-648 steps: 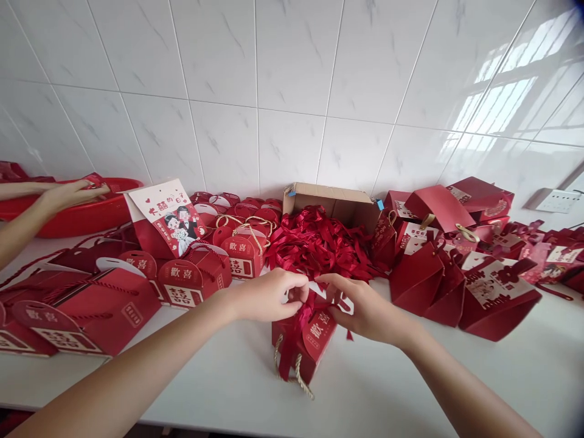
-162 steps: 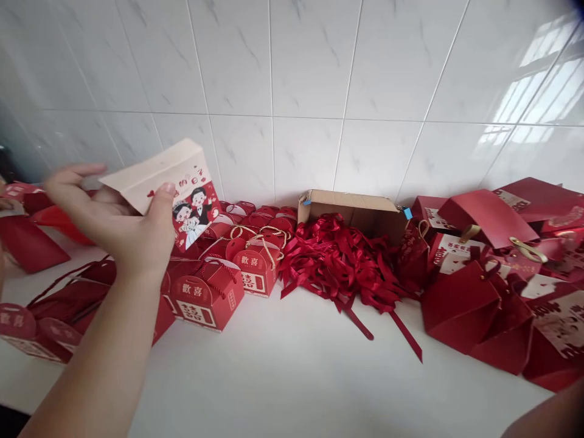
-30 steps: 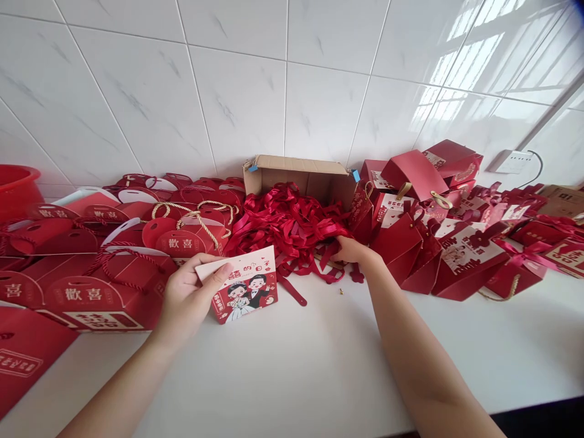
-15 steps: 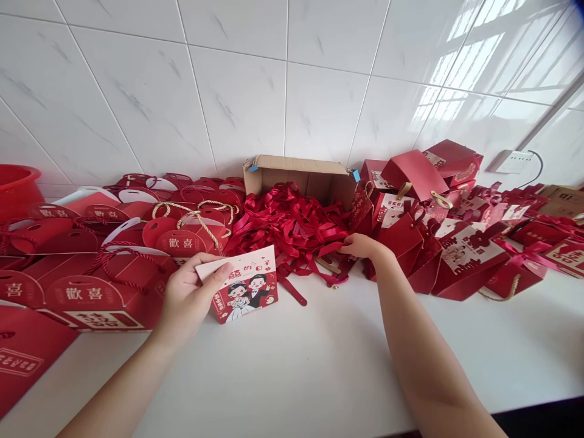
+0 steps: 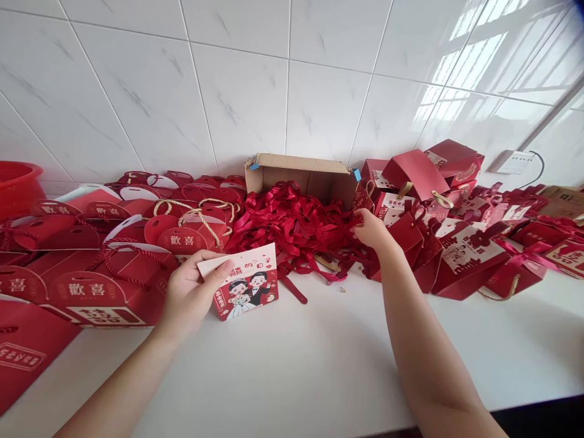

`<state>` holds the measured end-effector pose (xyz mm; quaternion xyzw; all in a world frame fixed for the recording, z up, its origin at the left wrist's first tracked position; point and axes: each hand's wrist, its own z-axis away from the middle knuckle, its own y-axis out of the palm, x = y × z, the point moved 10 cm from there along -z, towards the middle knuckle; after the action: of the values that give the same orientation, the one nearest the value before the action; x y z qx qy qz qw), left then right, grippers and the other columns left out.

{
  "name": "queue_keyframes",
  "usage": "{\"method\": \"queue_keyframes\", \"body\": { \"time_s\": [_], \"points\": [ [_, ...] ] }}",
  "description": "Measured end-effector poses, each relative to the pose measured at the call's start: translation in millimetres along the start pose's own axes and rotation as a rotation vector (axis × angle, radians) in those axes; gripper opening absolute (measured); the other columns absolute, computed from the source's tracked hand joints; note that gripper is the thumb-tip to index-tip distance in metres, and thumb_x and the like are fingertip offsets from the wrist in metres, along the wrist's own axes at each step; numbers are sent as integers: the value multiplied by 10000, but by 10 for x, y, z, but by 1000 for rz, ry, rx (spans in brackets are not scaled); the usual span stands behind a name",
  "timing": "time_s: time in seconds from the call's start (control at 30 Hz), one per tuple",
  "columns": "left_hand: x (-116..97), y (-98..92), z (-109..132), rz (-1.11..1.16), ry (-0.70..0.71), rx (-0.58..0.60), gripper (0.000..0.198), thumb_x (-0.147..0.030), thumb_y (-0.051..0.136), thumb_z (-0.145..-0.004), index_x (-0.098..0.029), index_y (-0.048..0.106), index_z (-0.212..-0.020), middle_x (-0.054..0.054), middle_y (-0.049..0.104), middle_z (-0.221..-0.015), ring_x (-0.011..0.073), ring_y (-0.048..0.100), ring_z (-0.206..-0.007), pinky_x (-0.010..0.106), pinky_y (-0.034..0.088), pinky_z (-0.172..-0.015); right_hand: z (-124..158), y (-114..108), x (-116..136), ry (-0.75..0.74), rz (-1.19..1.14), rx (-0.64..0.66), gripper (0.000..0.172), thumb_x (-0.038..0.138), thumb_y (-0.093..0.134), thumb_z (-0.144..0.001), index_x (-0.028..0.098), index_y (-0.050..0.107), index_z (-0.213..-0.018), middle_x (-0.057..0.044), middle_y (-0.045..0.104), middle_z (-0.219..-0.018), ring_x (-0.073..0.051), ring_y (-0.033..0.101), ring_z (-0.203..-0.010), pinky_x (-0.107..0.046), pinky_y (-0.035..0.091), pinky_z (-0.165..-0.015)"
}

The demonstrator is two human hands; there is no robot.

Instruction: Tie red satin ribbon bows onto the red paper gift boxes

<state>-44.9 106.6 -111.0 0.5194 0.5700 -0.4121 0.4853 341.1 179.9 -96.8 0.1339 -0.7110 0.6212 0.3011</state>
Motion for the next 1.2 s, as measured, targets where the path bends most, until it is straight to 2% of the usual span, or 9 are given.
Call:
{"method": "queue_keyframes", "body": {
  "time_s": [0.1,0.23,0.33,0.47,0.57,0.7,0.83,1.03,1.2],
  "points": [
    [9,-5,-2,-5,-9,-4,336,-389,779,-668,-186,585,-853,-16,691,-751,152,646,-693,211,518,-590,-14,68,3,-13,-2,37,395,113,558,-785,146,507,-1175,-91,695,-900,-163,644,-710,-227,483,-594],
    [17,-1,9,-3,-27,-6,344,-389,778,-671,-184,576,-860,-18,689,-743,156,639,-686,220,520,-584,27,370,111,-73,27,232,197,118,569,-829,169,584,-1019,-36,699,-776,-132,639,-651,-211,503,-597],
    [6,11,18,4,-33,-4,332,-384,774,-683,-185,574,-860,-25,687,-746,145,635,-694,209,518,-596,45,582,149,-75,138,306,62,131,585,-857,142,629,-899,-55,685,-851,-138,638,-735,-247,520,-674],
    [-13,7,28,-18,-38,-17,310,-375,772,-689,-186,581,-844,-37,682,-758,130,624,-716,191,511,-619,71,798,146,-80,290,397,203,301,557,-919,133,615,-1016,-57,637,-1006,-151,623,-859,-333,538,-765],
    [-12,4,32,-23,-47,-17,311,-379,773,-687,-183,583,-835,-38,675,-760,129,620,-726,185,507,-622,109,877,146,-113,350,464,208,307,556,-921,135,616,-1022,-54,638,-1009,-150,625,-859,-333,540,-770],
    [-15,7,31,-18,-42,-11,312,-381,774,-687,-184,583,-836,-40,673,-760,127,620,-726,182,506,-623,123,860,153,-139,413,456,197,301,586,-902,133,618,-998,-40,645,-953,-136,625,-804,-311,543,-730],
    [-18,12,22,-22,-32,-16,324,-393,776,-677,-182,589,-838,-34,676,-772,133,621,-731,197,517,-633,103,838,173,-134,481,402,258,307,580,-905,137,581,-1099,-61,620,-1043,-161,620,-871,-338,543,-754],
    [9,8,19,2,-53,-20,363,-404,794,-643,-179,580,-831,-21,684,-744,144,636,-700,205,515,-603,97,966,166,-118,535,431,247,318,542,-928,147,593,-1098,-72,617,-1081,-166,619,-910,-349,539,-790],
    [3,20,30,-1,-56,0,346,-407,786,-654,-188,575,-819,-28,685,-751,145,635,-708,207,517,-609,90,940,199,-133,526,388,263,320,545,-926,149,586,-1122,-80,607,-1118,-180,613,-954,-368,530,-821]
  ]
}}
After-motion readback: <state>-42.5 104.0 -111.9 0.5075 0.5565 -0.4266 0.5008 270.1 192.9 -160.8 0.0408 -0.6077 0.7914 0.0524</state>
